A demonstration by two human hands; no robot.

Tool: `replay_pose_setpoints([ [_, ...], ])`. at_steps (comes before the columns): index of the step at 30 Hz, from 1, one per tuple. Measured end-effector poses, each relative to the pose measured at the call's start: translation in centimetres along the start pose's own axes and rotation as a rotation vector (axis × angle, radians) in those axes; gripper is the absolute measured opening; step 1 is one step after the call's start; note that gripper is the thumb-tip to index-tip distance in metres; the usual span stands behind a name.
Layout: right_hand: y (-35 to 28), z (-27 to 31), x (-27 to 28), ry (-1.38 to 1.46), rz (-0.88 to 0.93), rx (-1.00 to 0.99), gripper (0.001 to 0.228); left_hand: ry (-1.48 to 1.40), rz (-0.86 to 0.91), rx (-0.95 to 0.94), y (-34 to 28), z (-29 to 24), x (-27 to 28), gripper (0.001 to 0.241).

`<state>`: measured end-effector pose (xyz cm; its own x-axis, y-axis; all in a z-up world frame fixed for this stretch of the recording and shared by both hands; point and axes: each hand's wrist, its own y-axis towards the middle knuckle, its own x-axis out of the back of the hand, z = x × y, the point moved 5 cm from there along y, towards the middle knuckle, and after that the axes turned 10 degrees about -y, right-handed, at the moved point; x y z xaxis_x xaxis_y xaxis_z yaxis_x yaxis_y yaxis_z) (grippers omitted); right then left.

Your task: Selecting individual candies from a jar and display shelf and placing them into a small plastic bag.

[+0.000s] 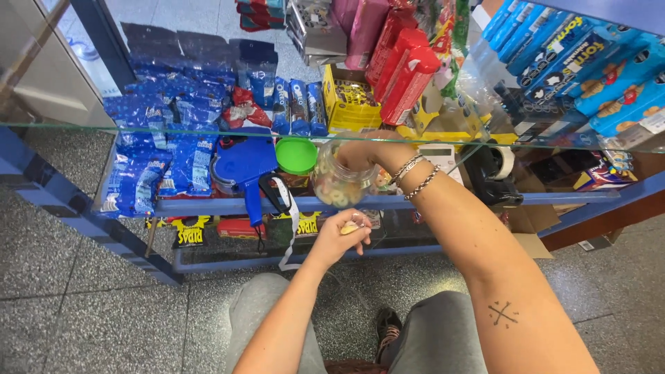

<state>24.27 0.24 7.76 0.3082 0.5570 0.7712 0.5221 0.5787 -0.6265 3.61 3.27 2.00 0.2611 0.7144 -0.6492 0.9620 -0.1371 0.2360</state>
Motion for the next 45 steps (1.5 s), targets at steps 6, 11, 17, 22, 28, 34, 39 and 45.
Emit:
replay_pose_setpoints([
  [6,2.0,-1.8,-2.0,-0.111,0.008,0.004,0.047,0.005,-0.003,0.004,-0.1,-0.5,0.0,0.013],
  [11,-9.1,5.6,5.4,-0.140,0.023,-0.103,0.045,0.003,-0.010,0.025,-0.2,-0.7,0.3,0.013],
  [17,-8.3,3.1,4.7,-0.055,-0.217,-0.146,0.020,-0.045,-0.023,-0.005,0.4,0.0,1.3,0.014],
  [22,-14.5,5.8,6.5,0.093,-0.643,-0.139,0.017,-0.045,-0.049,-0.028,0.5,-0.5,1.7,0.018],
  [28,-17.6,6.1,0.8,0.207,-1.504,-0.028,0.014,-0.036,-0.035,-0.073,0.9,-0.2,1.6,0.025],
  [34,-21.2,10.6,-2.1,0.276,-1.454,0.137,0.010,-0.021,-0.013,-0.079,0.7,0.3,1.7,0.026],
  [39,-21.5,11.0,-3.7,0.142,-1.373,0.138,0.004,0.006,0.026,-0.076,0.9,1.8,2.7,0.034],
  [45,-21.4,11.6,-4.0,0.010,-1.256,0.145,0.006,0.054,0.075,-0.045,0.7,1.9,2.2,0.034],
])
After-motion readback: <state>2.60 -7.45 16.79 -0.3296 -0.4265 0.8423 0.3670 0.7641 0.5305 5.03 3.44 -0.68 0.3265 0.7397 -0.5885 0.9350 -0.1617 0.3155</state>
